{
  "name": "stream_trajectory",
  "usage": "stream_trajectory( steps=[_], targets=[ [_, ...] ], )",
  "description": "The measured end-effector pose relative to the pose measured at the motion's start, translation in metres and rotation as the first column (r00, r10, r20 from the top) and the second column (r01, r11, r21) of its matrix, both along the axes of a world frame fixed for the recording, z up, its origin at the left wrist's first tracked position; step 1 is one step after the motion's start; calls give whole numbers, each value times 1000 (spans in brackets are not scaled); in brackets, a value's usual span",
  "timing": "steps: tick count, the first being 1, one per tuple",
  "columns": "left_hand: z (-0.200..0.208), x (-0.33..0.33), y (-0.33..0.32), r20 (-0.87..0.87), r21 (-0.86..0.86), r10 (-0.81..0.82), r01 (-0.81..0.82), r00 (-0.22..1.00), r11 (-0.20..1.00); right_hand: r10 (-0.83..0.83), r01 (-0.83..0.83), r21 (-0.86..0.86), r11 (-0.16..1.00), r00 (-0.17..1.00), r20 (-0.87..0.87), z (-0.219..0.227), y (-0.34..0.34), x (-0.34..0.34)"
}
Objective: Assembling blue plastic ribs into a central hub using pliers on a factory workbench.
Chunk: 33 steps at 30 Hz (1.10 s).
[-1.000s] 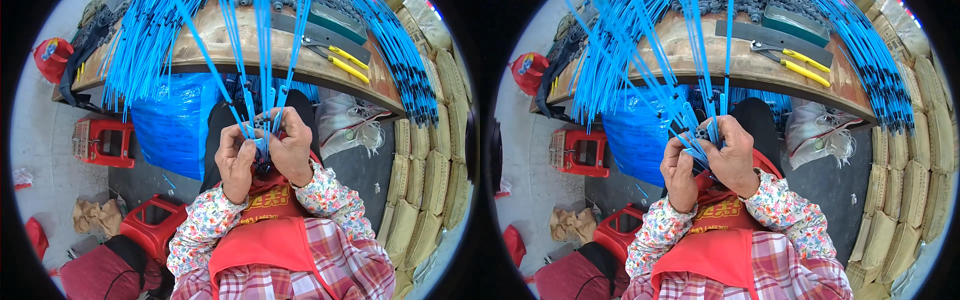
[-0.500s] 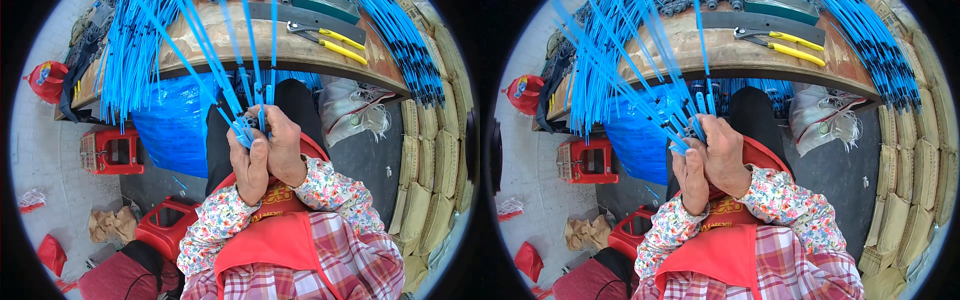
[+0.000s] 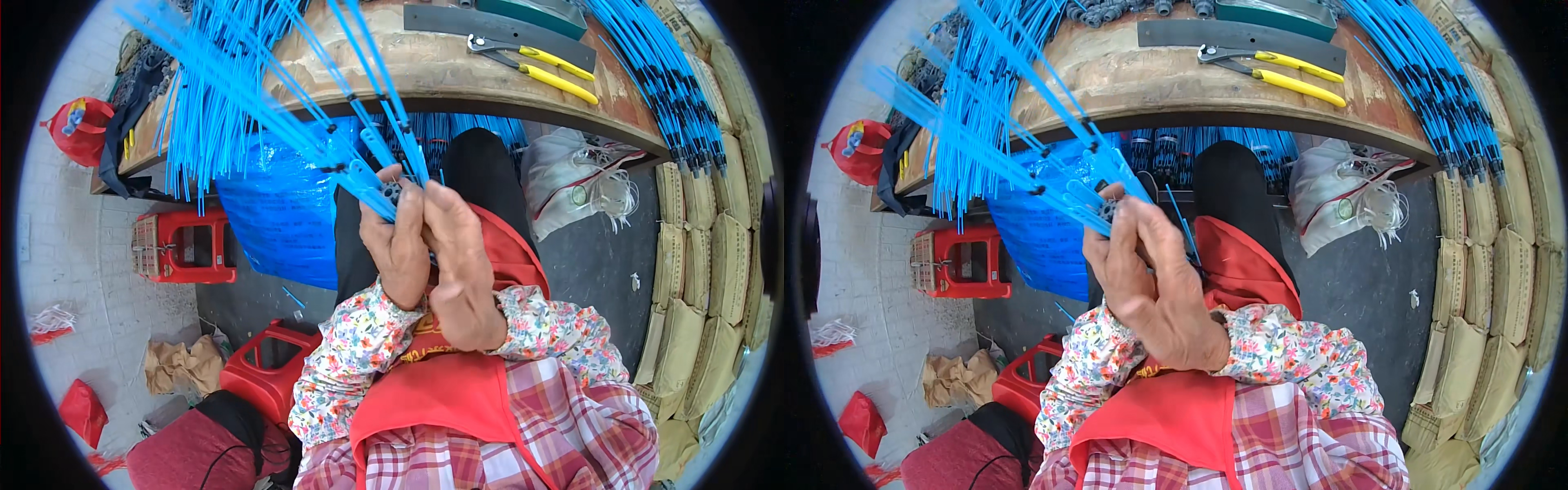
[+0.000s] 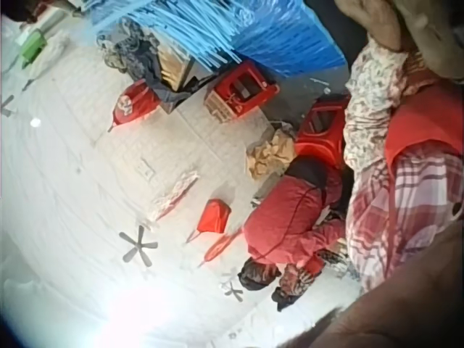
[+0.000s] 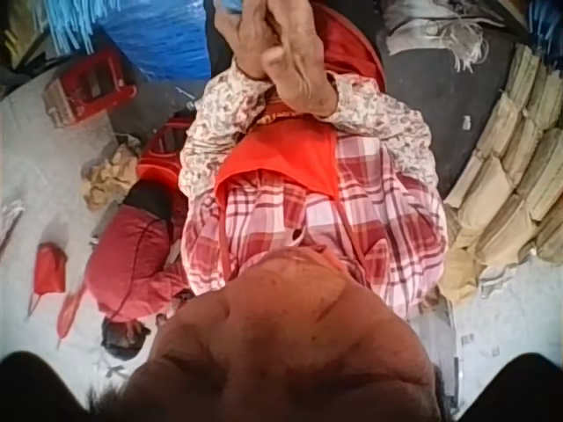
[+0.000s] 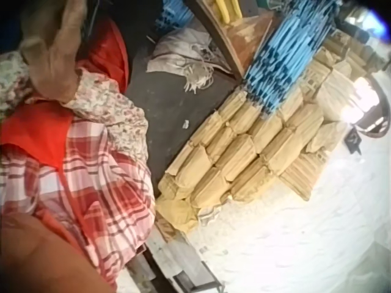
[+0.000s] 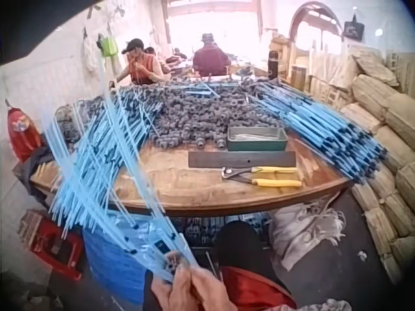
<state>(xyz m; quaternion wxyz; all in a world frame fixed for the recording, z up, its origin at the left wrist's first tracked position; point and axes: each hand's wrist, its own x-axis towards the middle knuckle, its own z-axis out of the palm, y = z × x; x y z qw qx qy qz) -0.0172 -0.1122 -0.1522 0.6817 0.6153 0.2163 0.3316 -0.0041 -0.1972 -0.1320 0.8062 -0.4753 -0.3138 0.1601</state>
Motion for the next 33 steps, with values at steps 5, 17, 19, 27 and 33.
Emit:
stream_trajectory(
  steps=[5, 17, 19, 27, 33],
  targets=[
    [-2, 4, 26, 64, 71, -27, 22, 998, 997, -31, 74, -167, 983, 968, 249, 15, -1, 11],
    [-15, -11, 50, 161, 1, -508, 514, 846, 858, 92, 51, -298, 953, 890, 446, 9, -22, 73],
    [-15, -13, 51, 110, -50, -591, 599, 799, 799, 159, -60, -376, 924, 959, 236, 6, -23, 72],
    [-19, -10, 34, 32, 106, -579, 573, 815, 813, 317, -304, -529, 792, 946, -68, 15, -34, 95],
    [-16, -2, 33, 66, 207, -544, 522, 837, 828, 351, -409, -451, 793, 912, -210, 19, -31, 98]
  ],
)
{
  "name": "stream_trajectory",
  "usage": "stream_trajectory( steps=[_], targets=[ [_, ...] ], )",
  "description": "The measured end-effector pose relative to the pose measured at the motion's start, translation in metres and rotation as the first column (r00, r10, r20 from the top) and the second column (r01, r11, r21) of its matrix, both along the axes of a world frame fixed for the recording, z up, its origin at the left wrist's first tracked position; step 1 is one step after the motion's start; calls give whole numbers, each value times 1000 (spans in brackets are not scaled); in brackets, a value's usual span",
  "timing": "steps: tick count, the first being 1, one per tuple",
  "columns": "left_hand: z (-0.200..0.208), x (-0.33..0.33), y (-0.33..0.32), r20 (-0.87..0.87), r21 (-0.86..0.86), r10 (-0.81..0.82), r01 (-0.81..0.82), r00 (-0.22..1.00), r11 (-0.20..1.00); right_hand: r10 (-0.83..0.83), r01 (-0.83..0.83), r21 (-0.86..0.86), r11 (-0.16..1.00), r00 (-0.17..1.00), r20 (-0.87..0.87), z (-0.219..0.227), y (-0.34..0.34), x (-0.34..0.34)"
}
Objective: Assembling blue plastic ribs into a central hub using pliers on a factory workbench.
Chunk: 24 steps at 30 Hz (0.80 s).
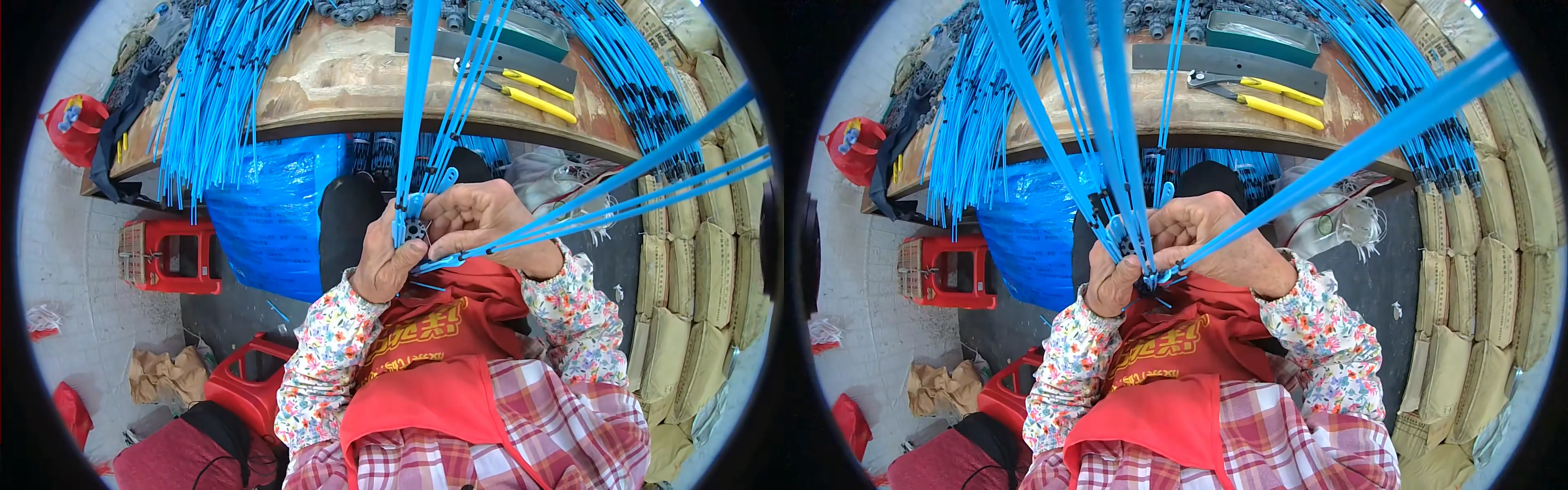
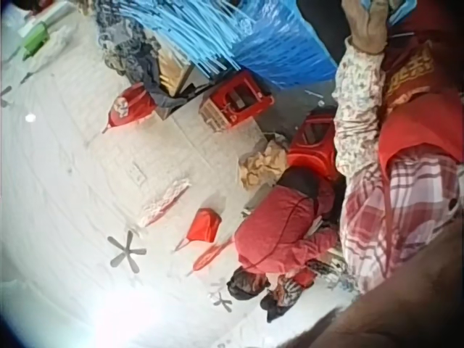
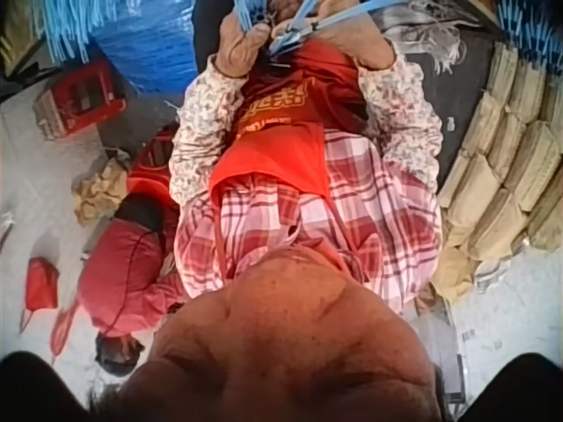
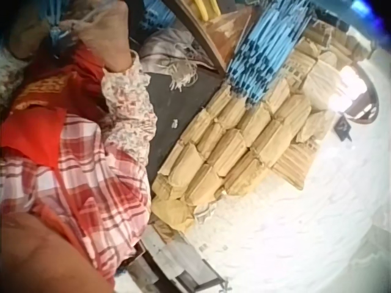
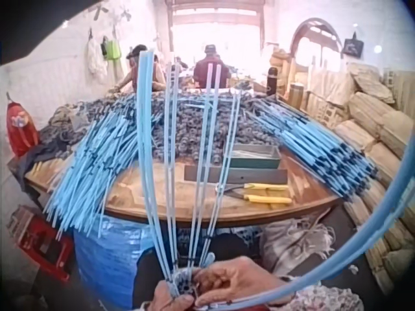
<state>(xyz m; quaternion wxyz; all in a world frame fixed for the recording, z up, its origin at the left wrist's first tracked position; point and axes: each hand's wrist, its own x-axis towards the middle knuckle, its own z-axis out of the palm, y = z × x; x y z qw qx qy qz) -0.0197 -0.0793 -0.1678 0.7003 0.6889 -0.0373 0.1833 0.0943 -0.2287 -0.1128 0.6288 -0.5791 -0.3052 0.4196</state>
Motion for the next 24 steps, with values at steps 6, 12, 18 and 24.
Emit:
stream_trajectory(
  steps=[6, 12, 18, 24],
  targets=[
    [-2, -3, 4, -42, -27, 4, -5, 999, 1000, -83, 80, 23, 997, 962, 261, -4, 6, -8],
    [1, -2, 6, -46, -1, 92, -92, 995, 996, -307, 198, 236, 951, 681, 665, -15, 18, -19],
    [0, -4, 2, -37, -132, 202, -205, 979, 970, -302, 144, 265, 953, 470, 829, -9, 19, -21],
    [-14, -10, 42, -305, -212, 307, -379, 901, 901, -283, 154, 240, 959, 619, 733, 4, 3, 19]
  ],
)
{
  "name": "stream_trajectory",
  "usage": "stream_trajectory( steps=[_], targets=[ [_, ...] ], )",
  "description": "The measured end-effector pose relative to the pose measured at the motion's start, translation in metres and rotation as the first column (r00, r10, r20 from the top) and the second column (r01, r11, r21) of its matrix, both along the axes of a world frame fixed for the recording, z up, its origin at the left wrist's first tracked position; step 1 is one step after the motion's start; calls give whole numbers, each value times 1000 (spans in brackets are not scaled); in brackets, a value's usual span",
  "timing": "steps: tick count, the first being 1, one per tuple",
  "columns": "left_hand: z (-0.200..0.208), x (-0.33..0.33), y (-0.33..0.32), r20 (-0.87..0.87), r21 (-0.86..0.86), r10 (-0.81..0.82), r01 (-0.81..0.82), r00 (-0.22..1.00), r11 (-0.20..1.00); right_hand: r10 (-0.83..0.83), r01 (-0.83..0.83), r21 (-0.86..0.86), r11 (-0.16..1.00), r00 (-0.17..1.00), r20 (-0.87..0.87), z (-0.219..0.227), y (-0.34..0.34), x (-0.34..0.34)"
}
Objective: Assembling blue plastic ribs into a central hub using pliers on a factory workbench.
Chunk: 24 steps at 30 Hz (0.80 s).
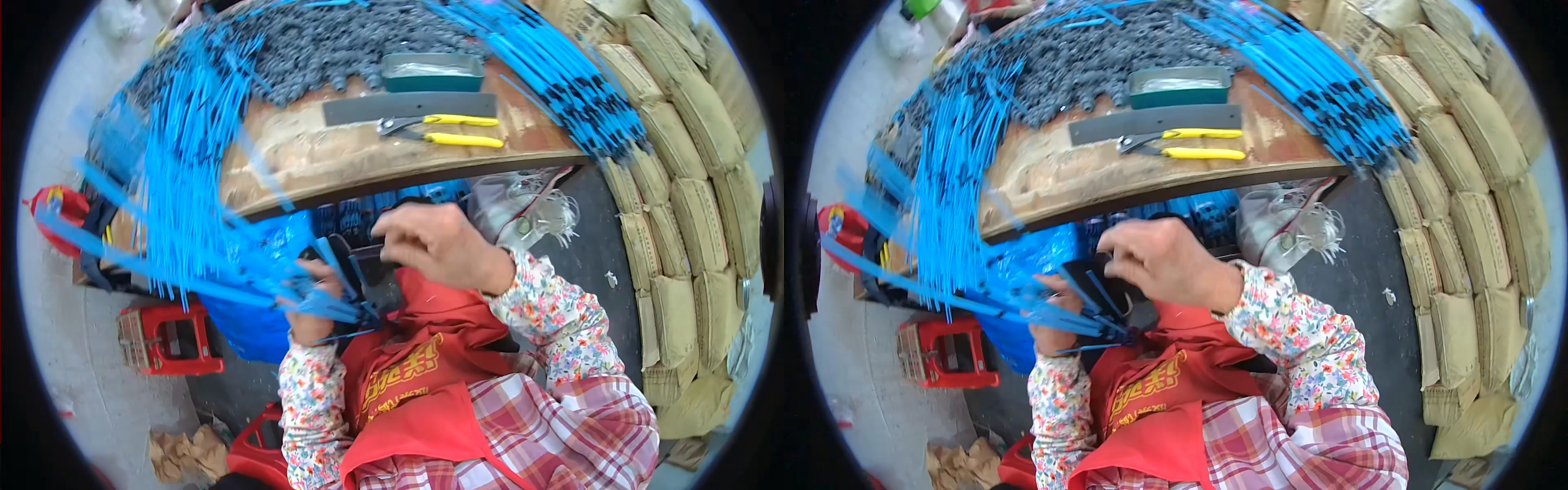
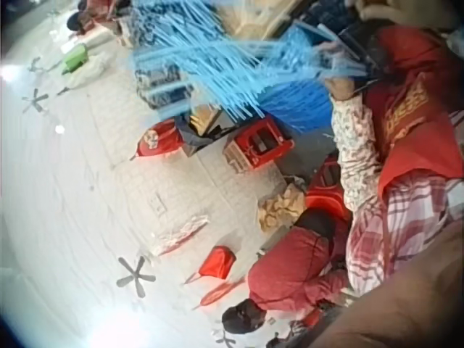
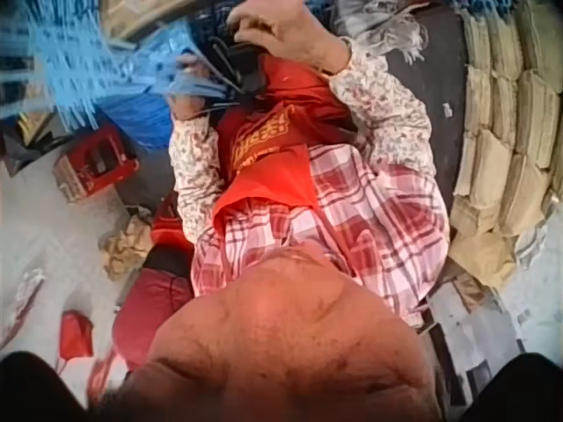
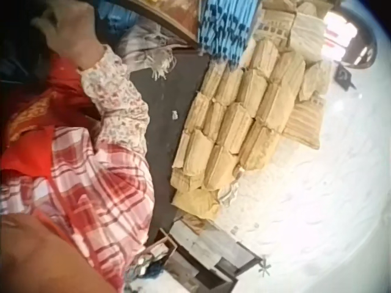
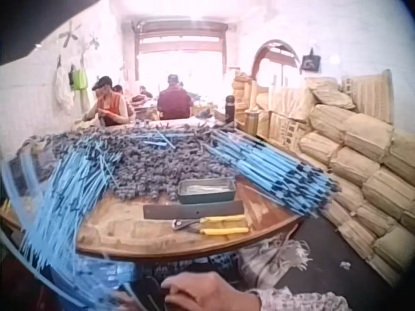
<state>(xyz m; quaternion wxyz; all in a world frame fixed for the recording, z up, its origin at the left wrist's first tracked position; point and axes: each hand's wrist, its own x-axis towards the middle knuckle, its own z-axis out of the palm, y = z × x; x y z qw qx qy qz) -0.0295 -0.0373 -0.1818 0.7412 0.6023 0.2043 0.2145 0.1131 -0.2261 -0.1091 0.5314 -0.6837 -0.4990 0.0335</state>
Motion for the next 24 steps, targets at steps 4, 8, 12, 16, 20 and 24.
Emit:
stream_trajectory(
  steps=[4, 8, 12, 16, 20, 24],
  targets=[
    [-4, -6, 20, 333, -712, 89, 189, 939, 677, -459, 502, 53, 863, 736, 498, 4, -10, 69],
    [-1, -1, 18, 417, -84, -242, 302, 876, 949, -461, 649, -39, 760, 579, 673, 2, -25, 105],
    [8, 4, 13, 406, -25, -301, 340, 863, 940, -354, 600, -94, 794, 582, 732, -1, -35, 110],
    [12, 4, 10, 397, 9, -305, 328, 866, 945, -248, 578, -150, 802, 551, 797, -3, -37, 117],
    [13, 2, 12, 376, 86, -359, 354, 854, 931, -287, 529, -69, 846, 562, 776, 5, -40, 96],
    [15, 4, 12, 440, 18, -353, 385, 826, 923, -270, 264, -179, 948, 963, -11, 22, -58, 31]
  ],
)
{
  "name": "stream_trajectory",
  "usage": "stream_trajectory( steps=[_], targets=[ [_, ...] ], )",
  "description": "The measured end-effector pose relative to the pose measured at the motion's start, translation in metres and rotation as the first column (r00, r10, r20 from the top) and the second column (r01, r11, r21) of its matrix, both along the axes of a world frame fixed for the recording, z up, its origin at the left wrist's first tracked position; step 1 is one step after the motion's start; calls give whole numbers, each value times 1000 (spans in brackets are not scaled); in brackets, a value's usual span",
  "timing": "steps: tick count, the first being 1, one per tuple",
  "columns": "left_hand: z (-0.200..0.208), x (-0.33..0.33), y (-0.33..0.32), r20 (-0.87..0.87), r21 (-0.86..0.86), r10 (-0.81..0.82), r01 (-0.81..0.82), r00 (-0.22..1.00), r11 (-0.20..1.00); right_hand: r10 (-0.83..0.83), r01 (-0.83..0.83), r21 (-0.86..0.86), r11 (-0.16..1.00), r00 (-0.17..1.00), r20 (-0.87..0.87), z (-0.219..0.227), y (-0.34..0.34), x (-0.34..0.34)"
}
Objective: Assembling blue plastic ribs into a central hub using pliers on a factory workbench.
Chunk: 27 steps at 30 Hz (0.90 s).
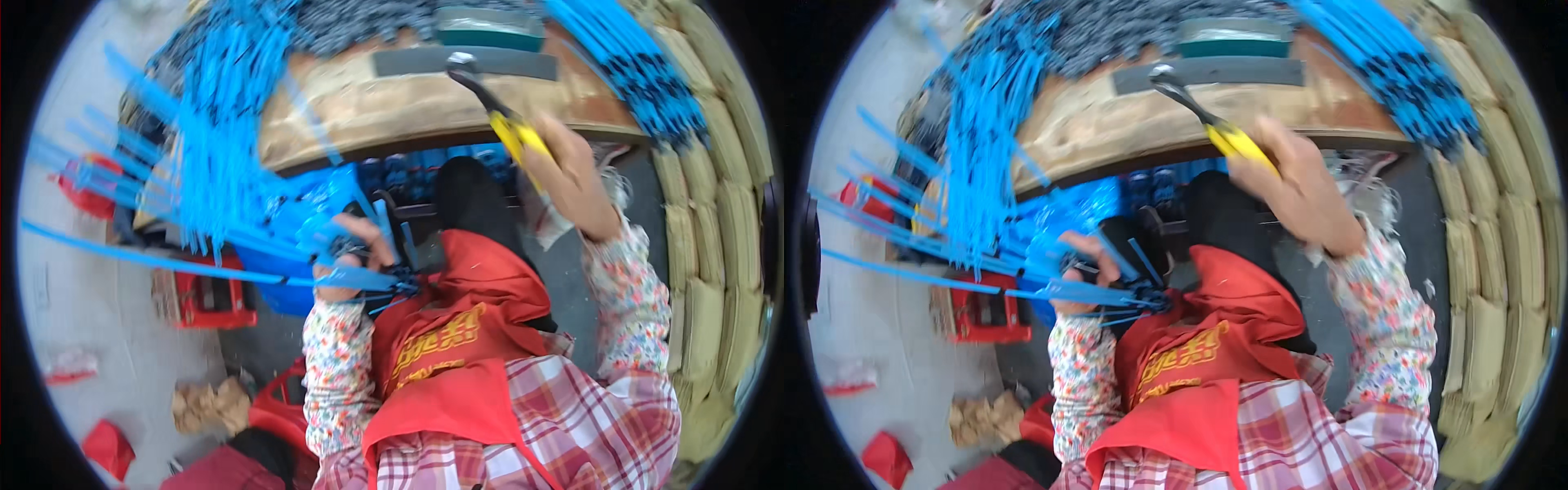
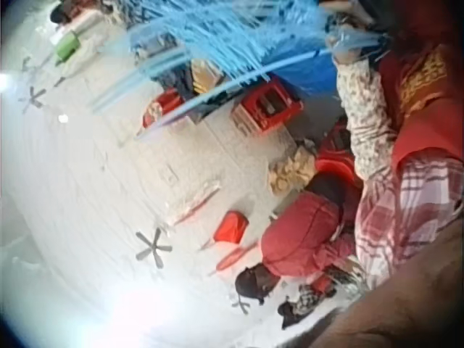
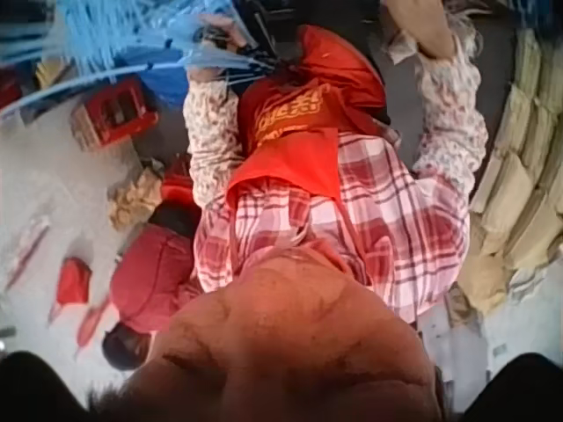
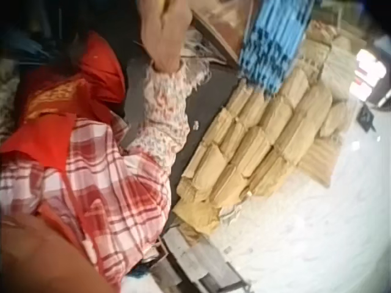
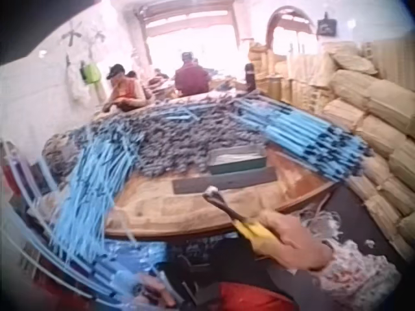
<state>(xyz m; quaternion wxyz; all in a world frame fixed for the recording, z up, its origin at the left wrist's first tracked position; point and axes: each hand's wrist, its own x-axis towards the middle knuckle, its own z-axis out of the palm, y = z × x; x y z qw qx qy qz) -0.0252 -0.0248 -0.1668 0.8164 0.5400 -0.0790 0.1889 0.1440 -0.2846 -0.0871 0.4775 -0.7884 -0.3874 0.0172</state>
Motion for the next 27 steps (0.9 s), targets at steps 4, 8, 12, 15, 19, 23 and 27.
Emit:
stream_trajectory(
  steps=[4, 8, 12, 15, 19, 23, 27],
  targets=[
    [7, 9, 2, 57, -67, -192, 196, 980, 978, 663, -385, 540, 748, 437, -608, -18, 9, -65],
    [7, 11, -1, 13, -107, -315, 315, 949, 943, 751, -469, 665, 581, -5, -660, -41, 16, -95],
    [12, 1, -3, -157, -137, -286, 266, 945, 954, 653, -211, 775, 596, -435, -620, -51, 23, -106],
    [14, 2, 1, -173, -108, -322, 307, 931, 946, 662, -84, 855, 512, -596, -455, -56, 28, -109],
    [12, 3, -1, -172, -177, -372, 343, 912, 923, 639, -32, 848, 529, -643, -422, -55, 25, -111],
    [9, 7, 1, -126, -213, -436, 406, 891, 889, 624, 6, 846, 533, -678, -388, -53, 25, -114],
    [6, 8, 3, -108, -198, -469, 443, 877, 874, 647, 58, 849, 525, -675, -354, -51, 25, -121]
  ],
)
